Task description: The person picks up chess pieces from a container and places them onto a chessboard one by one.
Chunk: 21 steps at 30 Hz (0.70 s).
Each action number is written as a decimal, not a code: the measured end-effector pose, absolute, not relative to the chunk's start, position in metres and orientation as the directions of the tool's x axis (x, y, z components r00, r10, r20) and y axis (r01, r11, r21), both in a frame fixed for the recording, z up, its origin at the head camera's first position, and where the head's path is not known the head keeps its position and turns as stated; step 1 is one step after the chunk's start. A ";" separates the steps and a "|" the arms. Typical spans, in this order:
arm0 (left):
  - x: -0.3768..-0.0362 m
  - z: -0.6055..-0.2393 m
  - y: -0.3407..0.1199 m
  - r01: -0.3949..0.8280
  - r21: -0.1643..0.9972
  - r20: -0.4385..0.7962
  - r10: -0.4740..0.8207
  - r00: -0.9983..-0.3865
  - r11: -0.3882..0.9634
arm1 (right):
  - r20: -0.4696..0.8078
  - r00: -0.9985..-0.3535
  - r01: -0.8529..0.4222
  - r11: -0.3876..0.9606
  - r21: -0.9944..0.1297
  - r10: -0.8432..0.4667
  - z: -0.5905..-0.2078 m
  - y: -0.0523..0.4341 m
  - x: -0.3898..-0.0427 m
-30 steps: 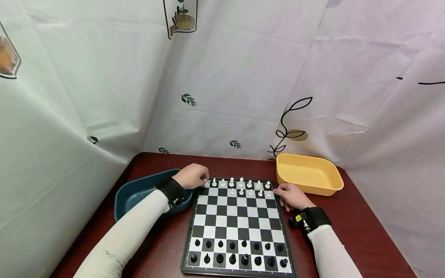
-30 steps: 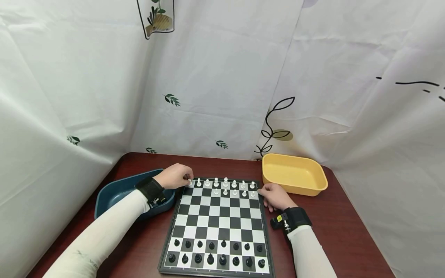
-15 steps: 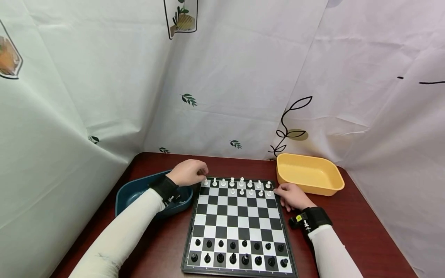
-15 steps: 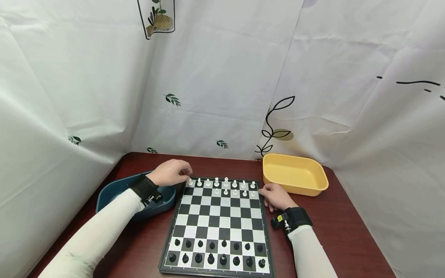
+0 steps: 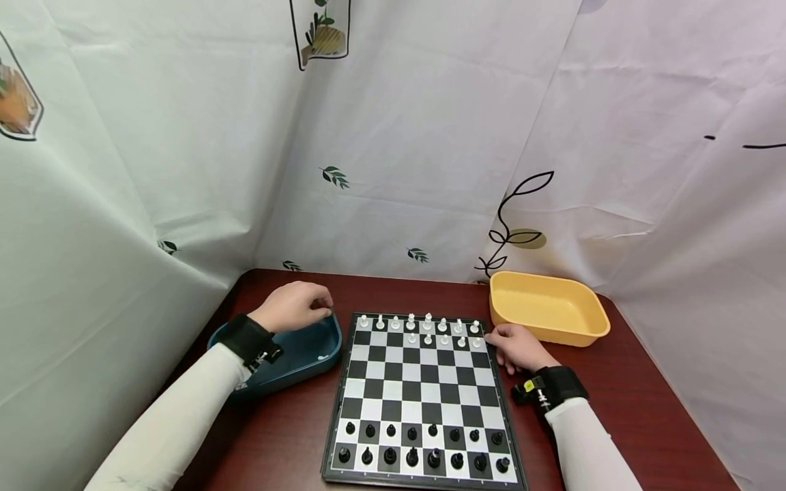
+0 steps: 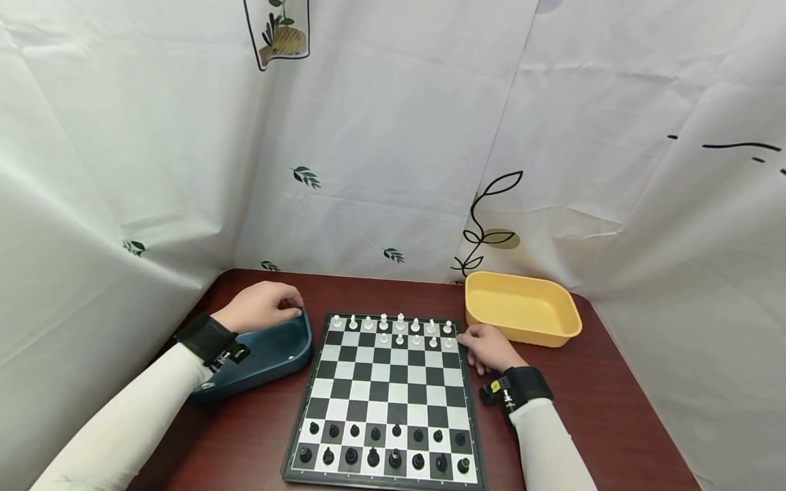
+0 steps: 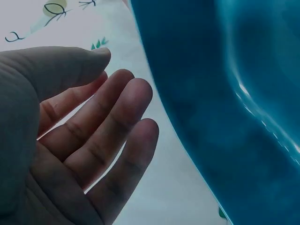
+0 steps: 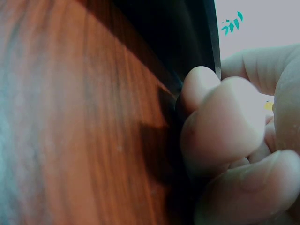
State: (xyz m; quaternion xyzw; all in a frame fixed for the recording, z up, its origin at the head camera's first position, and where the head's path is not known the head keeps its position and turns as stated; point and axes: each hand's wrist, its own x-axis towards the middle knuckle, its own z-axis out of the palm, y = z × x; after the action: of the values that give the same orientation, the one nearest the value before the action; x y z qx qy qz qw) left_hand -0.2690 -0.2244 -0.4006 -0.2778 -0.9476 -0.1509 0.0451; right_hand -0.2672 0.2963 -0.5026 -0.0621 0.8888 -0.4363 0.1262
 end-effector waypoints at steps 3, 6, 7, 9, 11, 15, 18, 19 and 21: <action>-0.263 -0.402 -0.239 0.526 0.269 0.148 0.505 -0.851 0.807 | -0.170 -0.960 0.000 0.609 -0.793 -0.221 -0.503 0.296 -0.268; -0.257 -0.403 -0.252 0.496 0.272 0.096 0.490 -0.866 0.824 | -0.174 -0.959 0.002 0.609 -0.794 -0.224 -0.503 0.296 -0.268; -0.255 -0.403 -0.256 0.491 0.271 0.073 0.490 -0.868 0.828 | -0.175 -0.959 0.002 0.609 -0.793 -0.225 -0.503 0.296 -0.268; -0.252 -0.403 -0.264 0.468 0.269 0.021 0.480 -0.877 0.842 | -0.176 -0.958 0.001 0.610 -0.792 -0.227 -0.503 0.297 -0.268; -0.249 -0.403 -0.269 0.453 0.269 -0.022 0.476 -0.879 0.850 | -0.176 -0.958 0.001 0.612 -0.791 -0.226 -0.502 0.297 -0.267; -0.246 -0.403 -0.276 0.430 0.259 -0.080 0.463 -0.883 0.865 | -0.172 -0.960 0.001 0.615 -0.789 -0.220 -0.501 0.297 -0.266; -0.242 -0.406 -0.280 0.414 0.208 -0.099 0.440 -0.893 0.886 | -0.170 -0.960 -0.003 0.613 -0.790 -0.224 -0.501 0.297 -0.266; -0.240 -0.407 -0.282 0.407 0.188 -0.102 0.430 -0.897 0.894 | -0.169 -0.959 -0.005 0.611 -0.791 -0.226 -0.501 0.297 -0.266; -0.237 -0.410 -0.284 0.388 0.152 -0.110 0.405 -0.908 0.909 | -0.169 -0.958 -0.006 0.609 -0.793 -0.229 -0.501 0.296 -0.266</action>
State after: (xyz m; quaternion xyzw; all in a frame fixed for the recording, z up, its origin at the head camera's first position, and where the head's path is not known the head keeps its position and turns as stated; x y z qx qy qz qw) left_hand -0.2365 -0.2844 -0.4096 -0.2035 -0.9746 -0.0632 -0.0695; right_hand -0.2658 0.2962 -0.5013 -0.0663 0.8879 -0.4370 0.1280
